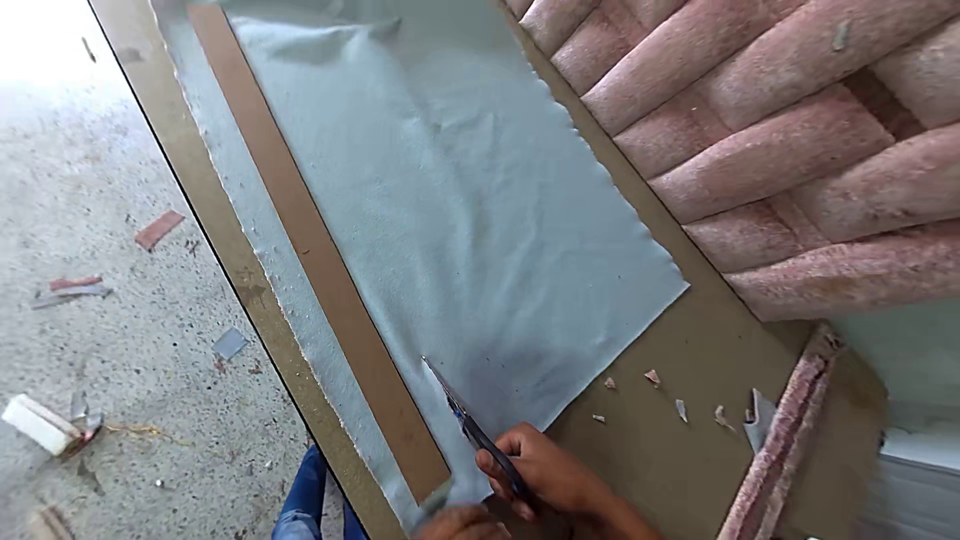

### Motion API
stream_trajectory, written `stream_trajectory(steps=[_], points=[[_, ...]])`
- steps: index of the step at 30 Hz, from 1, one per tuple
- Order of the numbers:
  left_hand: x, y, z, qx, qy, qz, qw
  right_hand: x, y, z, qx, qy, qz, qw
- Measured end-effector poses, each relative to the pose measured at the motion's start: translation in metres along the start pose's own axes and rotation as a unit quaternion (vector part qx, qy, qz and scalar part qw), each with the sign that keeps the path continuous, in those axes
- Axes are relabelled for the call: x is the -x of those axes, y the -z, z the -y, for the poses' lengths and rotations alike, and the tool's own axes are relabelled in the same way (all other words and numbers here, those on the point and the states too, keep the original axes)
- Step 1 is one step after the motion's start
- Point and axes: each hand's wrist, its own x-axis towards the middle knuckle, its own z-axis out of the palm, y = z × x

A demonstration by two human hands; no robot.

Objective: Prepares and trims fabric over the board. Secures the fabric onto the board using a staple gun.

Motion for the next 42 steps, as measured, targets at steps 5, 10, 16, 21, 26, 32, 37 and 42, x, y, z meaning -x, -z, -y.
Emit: stream_trajectory(steps=[5, 10, 16, 21, 26, 32, 37, 42], points=[[-0.062, 0.072, 0.027, -0.336, -0.191, 0.168, 0.907, 0.016, 0.001, 0.021, 0.001, -0.039, 0.004, 0.999], [-0.093, 0.087, 0.045, -0.398, -0.136, 0.184, 0.888, 0.013, 0.000, 0.015, -0.019, -0.034, -0.009, 0.999], [-0.097, 0.091, 0.056, -0.376, -0.136, 0.232, 0.887, -0.016, -0.002, 0.023, -0.024, 0.001, 0.014, 1.000], [-0.100, 0.095, 0.063, -0.350, -0.136, 0.252, 0.892, -0.026, -0.005, 0.014, -0.022, 0.018, -0.060, 0.998], [-0.098, 0.096, 0.068, -0.343, -0.145, 0.222, 0.901, -0.041, -0.003, 0.025, 0.029, 0.026, -0.079, 0.996], [-0.098, 0.095, 0.069, -0.321, -0.147, 0.229, 0.907, -0.045, -0.012, 0.045, -0.016, 0.021, -0.089, 0.996], [-0.096, 0.097, 0.070, -0.339, -0.156, 0.221, 0.901, -0.058, -0.006, 0.051, -0.035, 0.077, -0.078, 0.993], [-0.098, 0.099, 0.068, -0.328, -0.147, 0.254, 0.898, -0.066, -0.006, 0.064, -0.037, 0.094, -0.081, 0.992]])
